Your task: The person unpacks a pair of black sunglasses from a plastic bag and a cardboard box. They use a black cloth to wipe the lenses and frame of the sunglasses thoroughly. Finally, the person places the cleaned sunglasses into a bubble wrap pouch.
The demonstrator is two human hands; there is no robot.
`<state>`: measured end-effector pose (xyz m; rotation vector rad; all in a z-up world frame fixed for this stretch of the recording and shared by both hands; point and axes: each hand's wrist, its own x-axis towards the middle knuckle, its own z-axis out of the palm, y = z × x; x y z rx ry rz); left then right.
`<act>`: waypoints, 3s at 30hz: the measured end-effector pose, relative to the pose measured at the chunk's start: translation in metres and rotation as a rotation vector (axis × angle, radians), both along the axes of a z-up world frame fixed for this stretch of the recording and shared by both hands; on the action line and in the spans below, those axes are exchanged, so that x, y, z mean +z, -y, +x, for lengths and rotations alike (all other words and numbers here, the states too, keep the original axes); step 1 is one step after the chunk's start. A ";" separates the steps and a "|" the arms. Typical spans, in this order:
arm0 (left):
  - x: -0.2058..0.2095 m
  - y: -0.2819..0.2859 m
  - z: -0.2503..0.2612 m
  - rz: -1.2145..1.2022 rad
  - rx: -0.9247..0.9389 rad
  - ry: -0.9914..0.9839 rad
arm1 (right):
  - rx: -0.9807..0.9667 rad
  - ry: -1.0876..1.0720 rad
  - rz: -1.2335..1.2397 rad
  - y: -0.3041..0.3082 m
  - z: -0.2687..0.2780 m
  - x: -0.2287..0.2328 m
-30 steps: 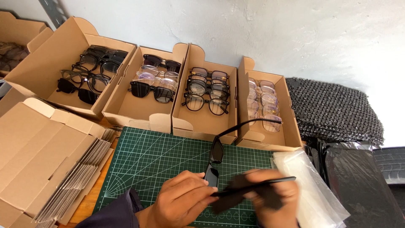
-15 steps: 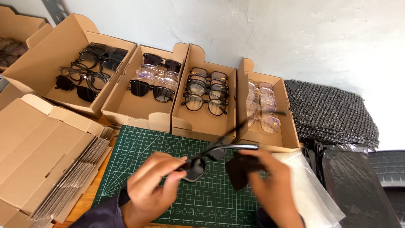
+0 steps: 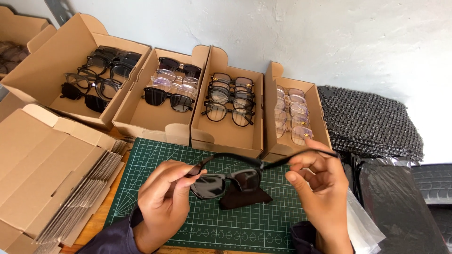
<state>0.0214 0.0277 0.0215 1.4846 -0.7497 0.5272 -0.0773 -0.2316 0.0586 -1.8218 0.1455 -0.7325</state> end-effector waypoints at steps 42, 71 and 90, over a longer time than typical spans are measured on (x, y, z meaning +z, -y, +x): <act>-0.015 -0.017 0.036 -0.192 -0.867 -1.012 | 0.428 -0.083 1.014 0.026 0.013 -0.042; -0.008 -0.002 0.021 0.189 -0.170 0.191 | 0.432 0.146 -0.100 0.008 0.013 0.002; 0.011 0.023 0.022 0.766 -0.153 0.651 | 0.547 -0.347 0.162 0.025 0.004 0.034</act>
